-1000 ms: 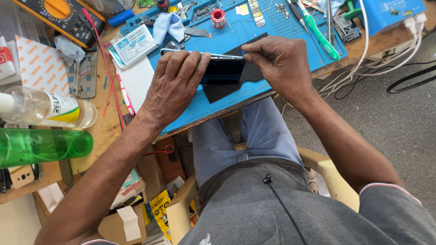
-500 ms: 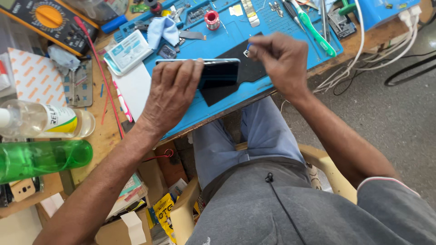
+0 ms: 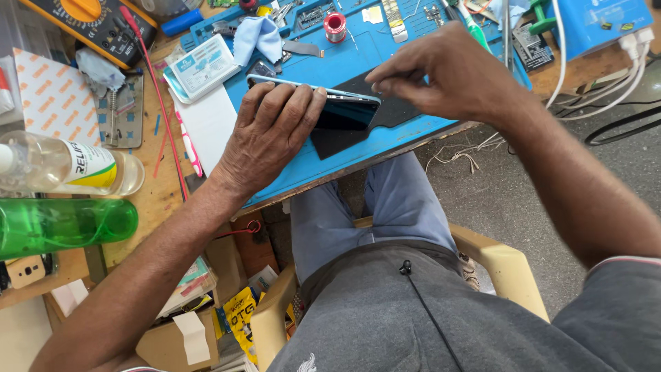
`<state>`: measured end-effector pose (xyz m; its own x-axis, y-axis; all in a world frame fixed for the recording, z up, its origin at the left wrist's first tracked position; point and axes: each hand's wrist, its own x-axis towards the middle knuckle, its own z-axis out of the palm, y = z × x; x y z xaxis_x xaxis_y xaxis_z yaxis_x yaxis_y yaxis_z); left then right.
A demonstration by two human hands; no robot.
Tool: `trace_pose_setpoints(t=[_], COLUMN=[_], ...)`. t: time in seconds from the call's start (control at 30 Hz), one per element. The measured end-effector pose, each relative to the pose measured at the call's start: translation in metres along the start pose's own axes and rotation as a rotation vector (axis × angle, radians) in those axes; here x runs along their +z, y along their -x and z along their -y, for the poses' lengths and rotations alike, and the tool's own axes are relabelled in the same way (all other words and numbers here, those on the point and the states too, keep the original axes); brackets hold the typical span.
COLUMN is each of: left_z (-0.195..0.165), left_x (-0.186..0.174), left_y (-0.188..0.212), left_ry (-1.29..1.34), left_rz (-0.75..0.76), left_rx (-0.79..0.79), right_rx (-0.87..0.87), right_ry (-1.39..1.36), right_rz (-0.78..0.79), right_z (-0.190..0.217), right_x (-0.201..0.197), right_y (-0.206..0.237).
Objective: The person uses a blue plastic pry tool to separate the screen from the smartphone frame, then uses tweezers to remove small internal components from the back housing. They place the removed parts on the workbench and continue to manipulate the phone's internal structure.
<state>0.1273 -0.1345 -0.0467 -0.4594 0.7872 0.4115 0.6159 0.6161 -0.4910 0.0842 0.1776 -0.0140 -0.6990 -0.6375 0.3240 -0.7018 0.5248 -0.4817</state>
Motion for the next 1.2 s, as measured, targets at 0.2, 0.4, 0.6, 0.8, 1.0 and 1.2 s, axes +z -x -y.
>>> trace_pose_setpoints(t=[0.2, 0.4, 0.6, 0.8, 1.0, 1.2], left_z=[-0.001, -0.002, -0.001, 0.0, -0.003, -0.003], left_x=[-0.008, -0.013, -0.011, -0.008, -0.009, -0.006], left_y=[-0.004, -0.007, -0.008, -0.009, -0.007, -0.007], left_ry=[-0.047, -0.067, -0.081, -0.072, -0.104, -0.127], left_rz=[-0.01, -0.002, -0.001, -0.008, -0.021, -0.061], left_rx=[0.058, 0.085, 0.097, 0.127, 0.135, 0.162], right_rx=[0.007, 0.024, 0.015, 0.024, -0.103, 0.015], right_ry=[-0.021, -0.003, 0.023, 0.095, -0.017, 0.12], right_rz=[0.233, 0.344, 0.46, 0.563, 0.424, 0.593], right_z=[0.012, 0.011, 0.01, 0.009, 0.003, -0.008], right_x=[-0.014, -0.016, -0.017, -0.011, -0.003, -0.007], right_y=[-0.019, -0.026, -0.033, -0.03, -0.019, -0.02])
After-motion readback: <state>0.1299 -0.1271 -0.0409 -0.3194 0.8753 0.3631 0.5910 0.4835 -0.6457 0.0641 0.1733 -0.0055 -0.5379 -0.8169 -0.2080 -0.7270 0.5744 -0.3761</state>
